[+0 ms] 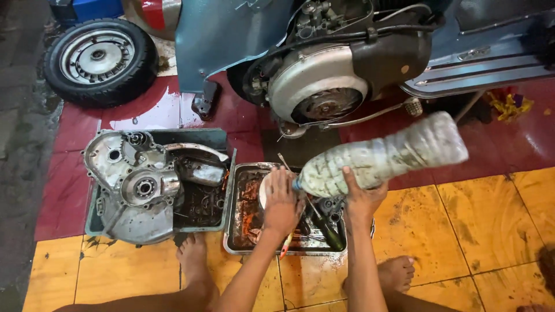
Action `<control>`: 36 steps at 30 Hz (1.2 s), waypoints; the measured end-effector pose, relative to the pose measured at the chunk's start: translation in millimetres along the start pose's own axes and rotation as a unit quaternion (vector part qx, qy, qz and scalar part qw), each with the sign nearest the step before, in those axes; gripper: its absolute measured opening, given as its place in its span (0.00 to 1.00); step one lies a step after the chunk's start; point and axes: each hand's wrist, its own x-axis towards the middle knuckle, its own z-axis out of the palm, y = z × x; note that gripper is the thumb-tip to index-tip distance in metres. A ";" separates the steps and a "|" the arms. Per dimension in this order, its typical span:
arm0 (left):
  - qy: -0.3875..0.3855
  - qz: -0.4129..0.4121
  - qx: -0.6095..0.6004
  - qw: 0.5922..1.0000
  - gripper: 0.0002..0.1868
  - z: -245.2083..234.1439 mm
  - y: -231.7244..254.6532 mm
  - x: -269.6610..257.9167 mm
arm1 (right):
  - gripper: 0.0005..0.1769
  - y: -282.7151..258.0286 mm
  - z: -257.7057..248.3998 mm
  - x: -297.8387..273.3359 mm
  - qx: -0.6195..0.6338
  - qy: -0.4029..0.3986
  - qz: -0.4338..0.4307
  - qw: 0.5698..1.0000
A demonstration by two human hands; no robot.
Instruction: The person scrubs a circular metal engine part with a toothbrush and water, then rinses it. They then pick up a larger engine casing, rinse it with water from a bottle, and scrub it with the toothbrush.
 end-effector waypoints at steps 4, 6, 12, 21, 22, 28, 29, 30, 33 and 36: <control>-0.002 0.153 0.005 0.988 0.26 16.9 -15.7 -0.9 | 0.44 -38.3 19.6 -27.4 0.051 0.009 -0.027 0.998; 0.041 0.013 -0.127 0.991 0.23 50.3 -26.3 9.3 | 0.45 -41.0 21.3 -30.1 0.037 -0.021 -0.048 0.998; 0.073 -0.137 0.066 0.986 0.47 21.7 9.5 -20.3 | 0.46 -63.1 26.3 -41.2 0.015 -0.061 -0.103 0.993; 0.196 0.125 -0.156 0.960 0.27 121.9 2.3 -3.8 | 0.43 -66.7 35.5 -56.0 0.039 -0.042 -0.046 0.997; 0.196 0.127 -0.156 0.960 0.27 77.4 0.9 -12.4 | 0.43 -60.1 30.4 -52.3 0.039 -0.040 -0.047 0.997; 0.076 -0.087 -0.009 0.993 0.28 29.4 -22.9 1.7 | 0.48 14.7 -9.2 -26.9 0.059 -0.029 0.022 0.998; 0.078 -0.149 0.006 0.986 0.35 40.4 -25.3 7.0 | 0.48 7.0 -9.4 -24.9 0.048 -0.052 0.033 0.997; 0.080 -0.210 0.022 0.974 0.45 51.4 -27.8 12.3 | 0.49 -0.6 -9.6 -22.9 0.036 -0.076 0.043 0.996; 0.011 -0.172 0.068 0.983 0.44 10.1 -7.6 -7.6 | 0.44 24.5 -16.7 -17.0 0.038 -0.007 0.078 0.996; -0.047 -0.118 0.135 0.983 0.44 -0.1 6.7 -21.5 | 0.36 38.4 -33.6 4.2 0.031 -0.025 0.095 0.995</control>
